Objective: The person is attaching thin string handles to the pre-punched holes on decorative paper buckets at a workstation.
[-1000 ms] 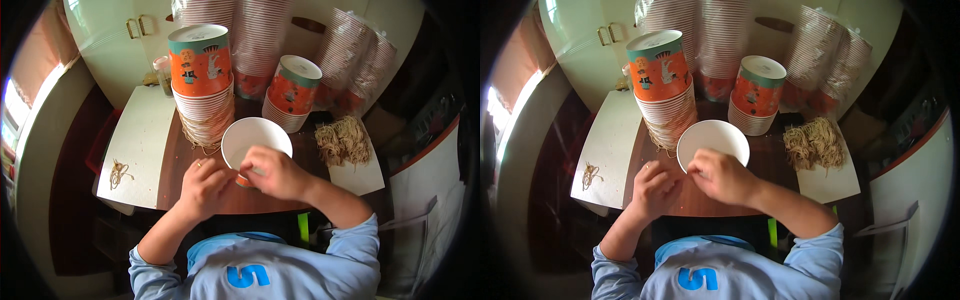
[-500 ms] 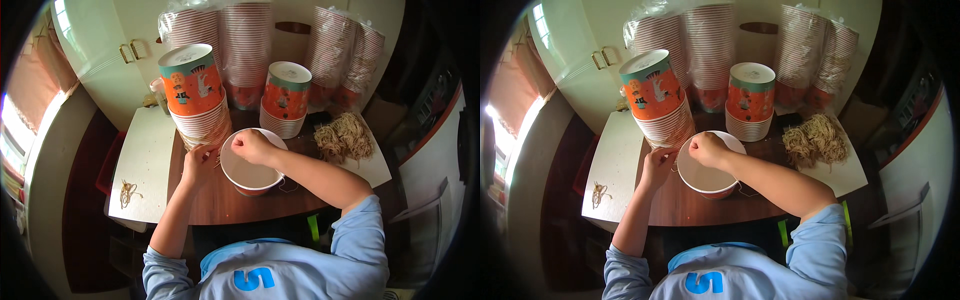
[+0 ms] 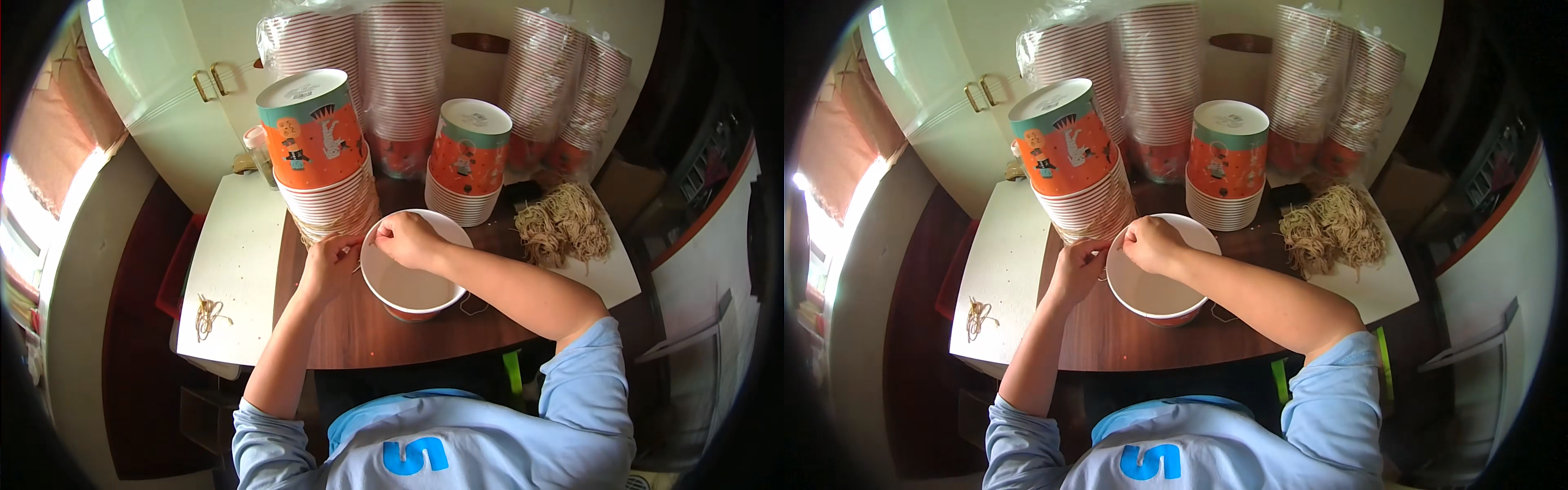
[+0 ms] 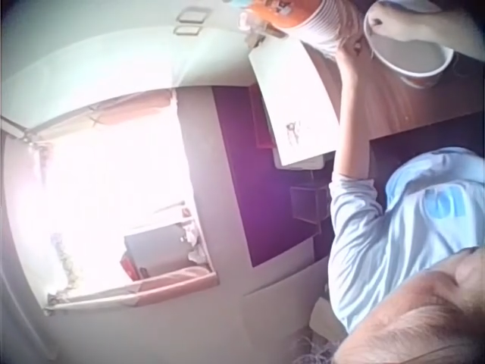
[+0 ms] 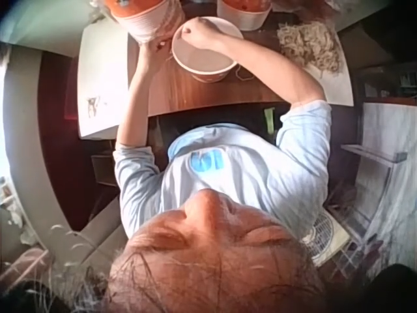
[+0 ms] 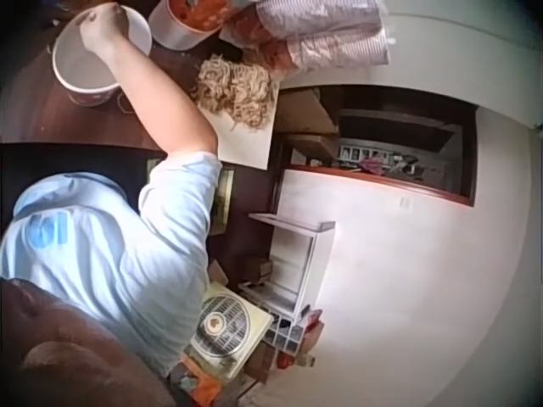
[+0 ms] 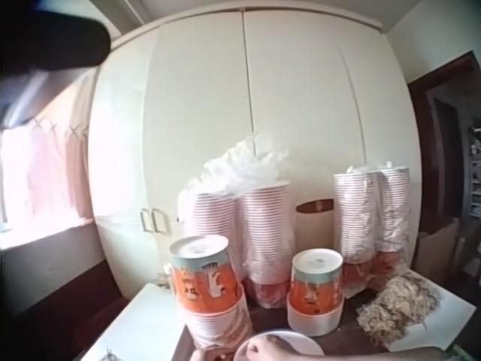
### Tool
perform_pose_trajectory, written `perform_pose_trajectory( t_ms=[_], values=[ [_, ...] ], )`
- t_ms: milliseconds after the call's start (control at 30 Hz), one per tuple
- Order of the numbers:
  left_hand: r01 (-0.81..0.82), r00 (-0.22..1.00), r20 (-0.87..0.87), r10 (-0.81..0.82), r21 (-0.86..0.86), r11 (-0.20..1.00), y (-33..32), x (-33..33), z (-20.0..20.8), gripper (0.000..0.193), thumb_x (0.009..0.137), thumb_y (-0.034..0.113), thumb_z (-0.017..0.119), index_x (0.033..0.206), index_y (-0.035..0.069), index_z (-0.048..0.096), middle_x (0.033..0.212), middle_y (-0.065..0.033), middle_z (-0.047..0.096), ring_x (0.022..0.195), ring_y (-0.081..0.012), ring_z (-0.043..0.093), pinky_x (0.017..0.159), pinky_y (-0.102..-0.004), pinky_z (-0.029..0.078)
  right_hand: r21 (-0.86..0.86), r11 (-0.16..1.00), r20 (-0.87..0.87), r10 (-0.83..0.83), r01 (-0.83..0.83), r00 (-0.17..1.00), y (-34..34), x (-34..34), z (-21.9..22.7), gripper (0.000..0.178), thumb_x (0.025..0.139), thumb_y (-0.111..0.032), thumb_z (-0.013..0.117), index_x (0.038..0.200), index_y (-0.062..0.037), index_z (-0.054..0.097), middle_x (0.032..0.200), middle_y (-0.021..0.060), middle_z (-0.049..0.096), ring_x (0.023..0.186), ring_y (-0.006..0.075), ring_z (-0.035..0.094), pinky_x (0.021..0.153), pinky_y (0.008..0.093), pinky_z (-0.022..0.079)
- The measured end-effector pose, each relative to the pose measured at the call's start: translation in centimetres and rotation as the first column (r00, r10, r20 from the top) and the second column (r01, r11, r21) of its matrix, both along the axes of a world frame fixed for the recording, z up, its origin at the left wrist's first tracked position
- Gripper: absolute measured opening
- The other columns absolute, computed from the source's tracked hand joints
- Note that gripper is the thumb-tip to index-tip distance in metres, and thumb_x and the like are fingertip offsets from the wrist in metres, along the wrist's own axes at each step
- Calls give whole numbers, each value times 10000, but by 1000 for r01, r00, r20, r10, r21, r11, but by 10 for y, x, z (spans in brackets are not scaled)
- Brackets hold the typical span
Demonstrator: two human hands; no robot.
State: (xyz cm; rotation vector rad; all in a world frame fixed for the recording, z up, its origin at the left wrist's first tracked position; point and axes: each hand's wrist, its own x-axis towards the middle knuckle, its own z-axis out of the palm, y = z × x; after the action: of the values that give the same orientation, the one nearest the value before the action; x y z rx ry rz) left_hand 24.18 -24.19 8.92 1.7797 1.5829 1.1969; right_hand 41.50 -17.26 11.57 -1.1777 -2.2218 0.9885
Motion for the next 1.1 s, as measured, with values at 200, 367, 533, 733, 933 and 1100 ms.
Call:
perform_pose_trajectory(
  t_ms=[200, 367, 533, 733, 933, 1100],
  values=[
    [36, 999, 21, -36, -22, 999, 2, -2, -2, 201, 885, 8, 542, 1049, -26, 653, 733, -48, 646, 617, -74, 565, 558, -237, 467, -25, 1000, -30, -10, 9, 1000, 1, 1, 1, 152, 781, -153, 595, 700, -35, 647, 698, 141, 666, 669, 268, 658, 615, 377, 507],
    [35, 999, -8, -35, 11, 999, 3, -2, -6, 205, 883, -7, 531, 1043, -29, 655, 758, -56, 641, 621, -82, 565, 567, -247, 471, -22, 1000, -13, -16, 15, 1000, 1, 0, -1, 154, 779, -159, 601, 702, -35, 650, 700, 140, 667, 674, 269, 659, 619, 380, 509],
    [60, 998, 18, -60, -14, 998, 2, -1, 0, 204, 881, -4, 535, 1044, -33, 655, 806, -66, 645, 625, -83, 565, 563, -247, 472, -33, 999, 5, -42, 42, 999, -1, 1, 2, 154, 769, -162, 603, 691, -38, 652, 701, 140, 668, 676, 271, 660, 626, 387, 511],
    [45, 999, 11, -45, -11, 999, 3, -2, -2, 215, 876, 2, 545, 1060, -26, 652, 802, -67, 659, 663, -81, 590, 581, -237, 488, -12, 1000, -1, -11, 11, 1000, -3, -1, 2, 198, 811, -130, 598, 637, -36, 592, 606, 70, 618, 564, 145, 584, 552, 323, 465],
    [67, 996, -53, -66, 4, 998, 6, -3, -1, 235, 865, -5, 549, 1077, -15, 649, 802, -63, 669, 679, -74, 592, 590, -242, 493, -34, 999, 19, -21, 21, 1000, -4, -2, 4, 193, 818, -134, 609, 660, -24, 605, 625, 70, 631, 583, 146, 593, 567, 326, 472],
    [90, 995, -40, -89, 20, 996, 8, -3, -1, 230, 847, -10, 561, 1054, -6, 659, 788, -69, 667, 665, -94, 597, 594, -256, 490, -10, 1000, -51, 14, -14, 999, 2, -5, -6, 168, 778, -171, 611, 691, -32, 649, 694, 134, 666, 672, 259, 657, 637, 379, 509]
  ],
)
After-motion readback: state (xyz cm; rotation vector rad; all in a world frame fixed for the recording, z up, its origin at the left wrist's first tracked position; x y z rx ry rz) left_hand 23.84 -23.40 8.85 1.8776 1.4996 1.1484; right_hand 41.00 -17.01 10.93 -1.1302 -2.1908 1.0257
